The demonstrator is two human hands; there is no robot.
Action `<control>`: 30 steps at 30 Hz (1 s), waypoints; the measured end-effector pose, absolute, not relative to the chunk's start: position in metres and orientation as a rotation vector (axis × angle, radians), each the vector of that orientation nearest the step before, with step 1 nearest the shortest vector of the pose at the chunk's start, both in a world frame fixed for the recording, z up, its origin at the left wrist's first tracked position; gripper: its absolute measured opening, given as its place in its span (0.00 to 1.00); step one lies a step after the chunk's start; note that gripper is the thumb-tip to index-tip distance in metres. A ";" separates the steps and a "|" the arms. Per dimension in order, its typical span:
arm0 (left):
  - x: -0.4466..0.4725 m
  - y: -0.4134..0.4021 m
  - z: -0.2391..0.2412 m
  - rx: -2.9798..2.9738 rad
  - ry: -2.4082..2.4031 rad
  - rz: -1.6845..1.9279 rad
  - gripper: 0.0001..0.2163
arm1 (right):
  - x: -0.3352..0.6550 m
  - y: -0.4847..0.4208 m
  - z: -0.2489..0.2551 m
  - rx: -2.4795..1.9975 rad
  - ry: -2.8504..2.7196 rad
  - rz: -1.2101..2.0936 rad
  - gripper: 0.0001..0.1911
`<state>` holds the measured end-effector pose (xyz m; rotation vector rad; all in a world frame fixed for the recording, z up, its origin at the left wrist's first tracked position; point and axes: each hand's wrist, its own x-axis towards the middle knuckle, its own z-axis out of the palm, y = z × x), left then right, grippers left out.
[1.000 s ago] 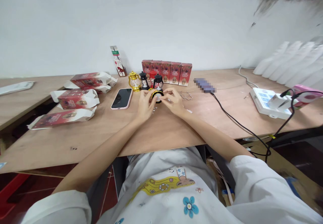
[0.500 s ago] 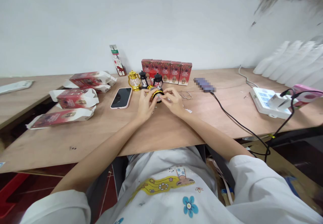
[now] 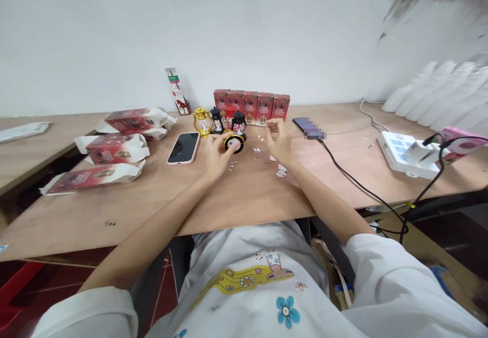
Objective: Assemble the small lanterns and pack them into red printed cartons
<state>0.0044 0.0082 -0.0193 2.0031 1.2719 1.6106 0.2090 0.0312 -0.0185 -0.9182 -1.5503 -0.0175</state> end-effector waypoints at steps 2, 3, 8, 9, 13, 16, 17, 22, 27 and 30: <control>0.005 0.009 -0.020 1.995 1.251 1.604 0.14 | 0.221 0.040 -0.018 -1.021 -1.452 -0.031 0.09; 0.005 0.009 -0.020 1.993 1.245 1.603 0.14 | 0.226 0.043 -0.018 -1.067 -1.420 -0.027 0.08; 0.003 0.011 -0.020 1.984 1.273 1.625 0.14 | 0.248 0.050 -0.017 -1.355 -1.365 -0.041 0.08; 0.003 0.011 -0.019 1.983 1.277 1.630 0.14 | 0.251 0.050 -0.016 -1.411 -1.382 -0.039 0.08; 0.002 0.011 -0.018 1.992 1.296 1.630 0.13 | 0.256 0.051 -0.017 -1.529 -1.590 0.155 0.10; 0.001 0.012 -0.018 2.004 1.318 1.639 0.13 | 0.248 0.049 -0.017 -1.435 -1.863 0.382 0.09; 0.001 0.012 -0.019 2.004 1.323 1.648 0.13 | 0.244 0.047 -0.017 -1.386 -1.962 0.425 0.09; 0.001 0.012 -0.019 2.021 1.317 1.678 0.13 | 0.226 0.037 -0.017 -1.334 -2.320 0.427 0.12; 0.001 0.011 -0.019 2.069 1.328 1.662 0.14 | 0.218 0.031 -0.017 -1.334 -2.385 0.383 0.11; 0.000 0.010 -0.019 2.111 1.330 1.656 0.13 | 0.214 0.025 -0.015 -1.339 -2.428 0.306 0.16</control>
